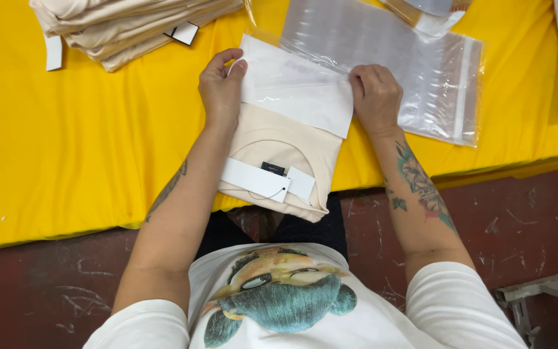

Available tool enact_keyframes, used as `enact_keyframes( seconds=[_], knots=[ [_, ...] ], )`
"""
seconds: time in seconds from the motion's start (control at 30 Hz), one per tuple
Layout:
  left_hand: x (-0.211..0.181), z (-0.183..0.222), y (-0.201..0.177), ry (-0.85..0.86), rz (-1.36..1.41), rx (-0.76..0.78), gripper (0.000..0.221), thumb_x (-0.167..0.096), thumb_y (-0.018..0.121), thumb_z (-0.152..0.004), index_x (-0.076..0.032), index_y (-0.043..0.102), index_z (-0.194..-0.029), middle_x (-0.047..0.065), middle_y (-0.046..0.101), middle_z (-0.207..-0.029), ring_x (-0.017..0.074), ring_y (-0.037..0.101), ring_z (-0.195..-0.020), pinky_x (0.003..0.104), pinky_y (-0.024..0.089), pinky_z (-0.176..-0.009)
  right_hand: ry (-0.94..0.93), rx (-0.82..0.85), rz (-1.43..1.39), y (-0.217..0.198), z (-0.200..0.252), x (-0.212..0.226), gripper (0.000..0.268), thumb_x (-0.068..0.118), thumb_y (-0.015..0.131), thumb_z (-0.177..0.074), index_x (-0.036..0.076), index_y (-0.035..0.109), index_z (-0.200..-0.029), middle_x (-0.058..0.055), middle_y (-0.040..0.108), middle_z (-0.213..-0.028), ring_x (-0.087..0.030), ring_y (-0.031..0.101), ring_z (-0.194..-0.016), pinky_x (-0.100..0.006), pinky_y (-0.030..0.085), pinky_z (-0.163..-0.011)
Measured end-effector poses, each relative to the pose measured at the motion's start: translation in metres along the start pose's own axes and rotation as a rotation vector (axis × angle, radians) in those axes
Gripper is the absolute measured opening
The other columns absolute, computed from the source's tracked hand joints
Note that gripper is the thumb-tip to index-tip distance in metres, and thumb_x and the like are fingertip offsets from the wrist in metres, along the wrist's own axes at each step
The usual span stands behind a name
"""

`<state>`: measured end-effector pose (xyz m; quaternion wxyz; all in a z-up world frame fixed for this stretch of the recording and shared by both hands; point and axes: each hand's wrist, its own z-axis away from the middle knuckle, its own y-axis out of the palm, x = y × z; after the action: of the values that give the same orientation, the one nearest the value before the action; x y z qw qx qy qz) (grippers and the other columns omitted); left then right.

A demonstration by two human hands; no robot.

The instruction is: Folding a t-shirt and placing it into a clear plastic bag, including careful adjustment of tags.

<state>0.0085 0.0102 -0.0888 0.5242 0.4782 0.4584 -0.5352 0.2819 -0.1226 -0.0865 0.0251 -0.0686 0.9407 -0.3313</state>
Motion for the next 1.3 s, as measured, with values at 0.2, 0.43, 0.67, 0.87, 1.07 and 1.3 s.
enact_keyframes(
  seconds=[0.2,0.43,0.67,0.87,1.07,1.3],
  knots=[
    [0.009,-0.011,-0.008,0.118,-0.299,0.010,0.021,-0.019,0.069,-0.088,-0.027,0.070,-0.108,-0.010,0.072,-0.101,0.0124,0.062,-0.080,0.029,0.050,-0.079,0.034,0.044,-0.074,-0.021,0.016,0.012,0.015,-0.014,0.064,-0.093,0.001,0.068,-0.095,-0.012,0.068,-0.088,-0.029,0.065,-0.079,-0.036,0.054,-0.068],
    [-0.007,0.023,0.025,1.166,-0.532,0.179,0.059,0.025,0.046,-0.075,0.001,0.061,-0.126,0.026,0.051,-0.132,0.0456,0.051,-0.124,0.057,0.043,-0.112,0.219,0.088,-0.086,-0.034,0.039,0.038,0.015,-0.011,0.066,-0.094,0.002,0.071,-0.100,-0.011,0.071,-0.094,-0.026,0.067,-0.082,-0.035,0.054,-0.067],
    [0.025,0.041,0.117,1.304,-0.820,0.662,0.041,-0.006,0.064,-0.091,-0.001,0.060,-0.132,0.021,0.059,-0.133,0.0405,0.052,-0.124,0.053,0.037,-0.112,0.785,-0.099,-0.484,-0.041,0.033,0.067,0.023,-0.003,0.069,-0.091,0.007,0.065,-0.112,-0.009,0.066,-0.106,-0.020,0.065,-0.097,-0.030,0.054,-0.090],
    [0.034,0.037,0.126,1.213,-0.614,0.632,0.025,-0.007,0.057,-0.098,-0.005,0.068,-0.120,0.013,0.067,-0.114,0.0357,0.061,-0.107,0.053,0.041,-0.104,1.577,-0.158,-1.397,-0.060,0.031,0.115,0.072,0.022,0.064,-0.093,0.005,0.034,-0.156,-0.012,0.060,-0.138,-0.018,0.061,-0.117,-0.034,0.053,-0.098],
    [0.009,0.042,0.116,0.988,-0.634,0.751,0.031,-0.022,0.053,-0.108,-0.012,0.069,-0.132,0.009,0.070,-0.133,0.0328,0.058,-0.129,0.056,0.028,-0.116,1.424,-0.175,-1.404,-0.035,0.033,0.127,0.045,0.008,0.064,-0.097,0.003,0.060,-0.141,-0.009,0.069,-0.128,-0.014,0.063,-0.110,-0.026,0.051,-0.099],
    [-0.025,0.036,0.090,0.905,-0.682,1.044,0.037,-0.025,0.043,-0.110,-0.021,0.064,-0.139,0.001,0.059,-0.149,0.0285,0.039,-0.147,0.058,0.010,-0.119,1.443,-0.407,-1.357,0.000,0.032,0.124,0.031,0.003,0.070,-0.092,0.014,0.048,-0.111,-0.012,0.063,-0.087,-0.015,0.061,-0.073,-0.027,0.051,-0.069]
  ],
)
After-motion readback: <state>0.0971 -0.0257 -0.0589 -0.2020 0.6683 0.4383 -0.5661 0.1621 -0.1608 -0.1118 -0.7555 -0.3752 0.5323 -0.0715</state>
